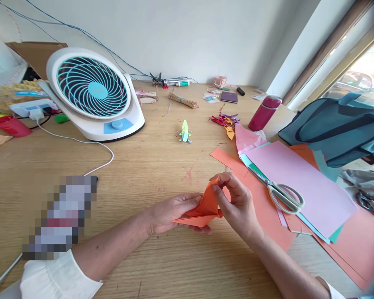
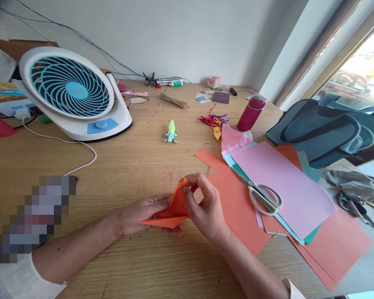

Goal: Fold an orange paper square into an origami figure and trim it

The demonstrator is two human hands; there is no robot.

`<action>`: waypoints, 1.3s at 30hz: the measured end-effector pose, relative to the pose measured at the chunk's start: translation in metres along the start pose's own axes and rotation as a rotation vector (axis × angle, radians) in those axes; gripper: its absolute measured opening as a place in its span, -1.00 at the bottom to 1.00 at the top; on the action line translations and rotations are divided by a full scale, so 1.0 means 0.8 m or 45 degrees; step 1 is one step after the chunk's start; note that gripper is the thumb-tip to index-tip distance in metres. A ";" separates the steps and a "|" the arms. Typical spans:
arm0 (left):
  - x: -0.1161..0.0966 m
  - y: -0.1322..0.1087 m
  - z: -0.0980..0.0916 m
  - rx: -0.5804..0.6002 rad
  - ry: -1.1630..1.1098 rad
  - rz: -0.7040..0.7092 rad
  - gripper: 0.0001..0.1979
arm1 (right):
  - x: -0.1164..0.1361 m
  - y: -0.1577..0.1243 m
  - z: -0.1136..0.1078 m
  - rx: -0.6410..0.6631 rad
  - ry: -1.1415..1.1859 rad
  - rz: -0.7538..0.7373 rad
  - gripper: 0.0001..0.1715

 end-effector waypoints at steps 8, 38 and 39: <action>-0.011 0.004 -0.003 0.051 -0.104 0.150 -0.68 | 0.006 -0.004 0.001 0.019 -0.101 -0.040 -0.88; -0.019 -0.006 -0.005 -0.985 1.913 0.427 -0.98 | -0.061 -0.010 0.016 0.315 -0.177 0.489 -0.92; -0.019 -0.006 -0.006 -0.986 1.907 0.442 -0.97 | -0.062 -0.010 0.016 0.307 -0.170 0.488 -0.91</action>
Point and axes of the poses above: each hand's wrist, its own y-axis towards the middle knuckle, its own z-axis out of the palm, x = y × z, the point moved 6 cm from there along y, towards the middle knuckle, and after that the axes turned 5 degrees about -z, right-handed, at the moved point
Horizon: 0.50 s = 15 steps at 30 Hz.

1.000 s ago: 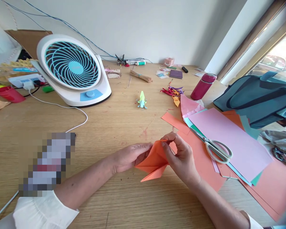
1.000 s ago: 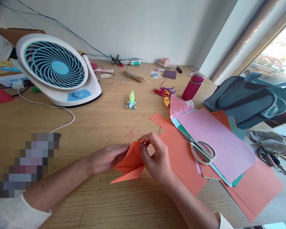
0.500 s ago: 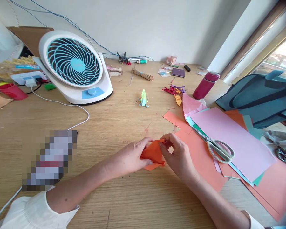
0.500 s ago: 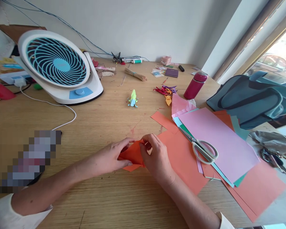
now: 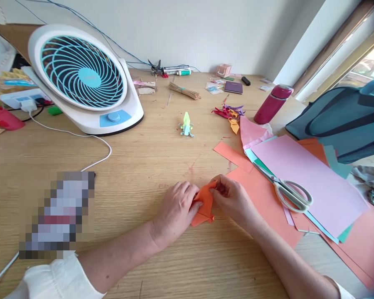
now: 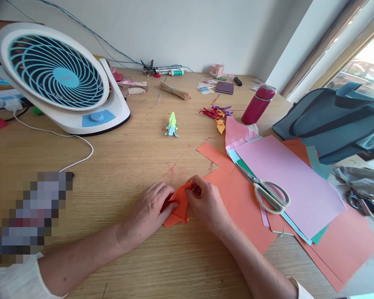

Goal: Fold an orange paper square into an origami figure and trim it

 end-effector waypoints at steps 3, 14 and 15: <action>0.003 0.000 0.000 -0.028 -0.021 0.018 -0.93 | 0.000 0.001 0.000 -0.023 0.037 -0.016 -0.92; -0.002 -0.003 -0.004 -0.150 0.064 0.132 -0.87 | -0.001 0.000 -0.007 -0.053 0.021 0.102 -0.90; -0.003 -0.004 -0.003 -0.164 0.079 0.151 -0.86 | -0.001 0.000 -0.007 -0.057 0.020 0.103 -0.89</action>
Point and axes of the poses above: each hand's wrist, its own y-axis towards the middle knuckle, its own z-axis out of the palm, x = y × z, the point moved 6 cm from there along y, towards the middle knuckle, and after that the axes turned 5 degrees about -z, right-handed, at the moved point
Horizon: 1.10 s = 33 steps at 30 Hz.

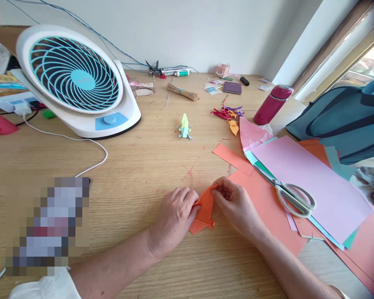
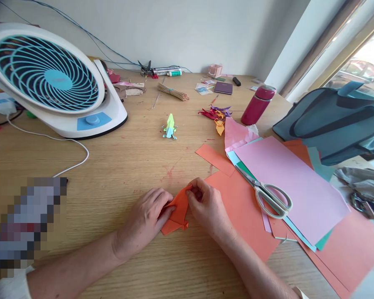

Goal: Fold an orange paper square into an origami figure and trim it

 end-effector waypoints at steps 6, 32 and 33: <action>-0.008 -0.001 -0.001 -0.065 0.056 0.118 -0.85 | -0.002 0.001 0.001 -0.012 0.002 -0.009 -0.88; -0.031 -0.010 0.003 0.054 0.385 0.380 -0.81 | -0.004 0.001 -0.003 -0.101 0.064 -0.109 -0.84; -0.033 -0.009 0.001 0.075 0.334 0.374 -0.83 | -0.003 0.001 -0.002 -0.100 0.068 -0.117 -0.84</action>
Point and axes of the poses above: each hand's wrist, its own y-axis towards the middle knuckle, its own z-axis out of the palm, x = y × z, the point moved 6 cm from there along y, towards the middle knuckle, and after that the axes turned 5 degrees about -z, right-handed, at the moved point
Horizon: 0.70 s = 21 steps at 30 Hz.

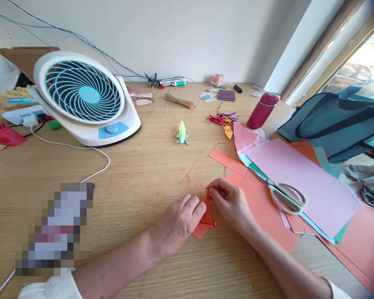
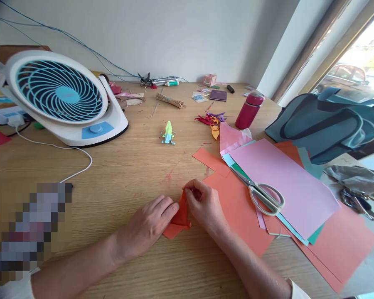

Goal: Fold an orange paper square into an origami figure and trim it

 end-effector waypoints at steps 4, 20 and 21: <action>0.015 0.007 -0.017 0.064 -0.521 -0.186 -0.84 | 0.006 -0.002 0.002 0.007 0.069 -0.043 -0.82; 0.034 0.017 0.010 0.359 -2.182 -0.588 -0.70 | 0.033 -0.009 0.007 0.138 0.304 -0.230 -0.75; 0.033 0.017 0.009 0.363 -2.216 -0.607 -0.71 | 0.033 -0.010 0.008 0.142 0.316 -0.222 -0.75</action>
Point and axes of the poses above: each hand's wrist, its own y-axis towards the middle knuckle, its own z-axis out of the palm, x = y × z, the point moved 6 cm from there along y, towards the middle knuckle, and after that the axes turned 5 degrees about -z, right-handed, at the moved point
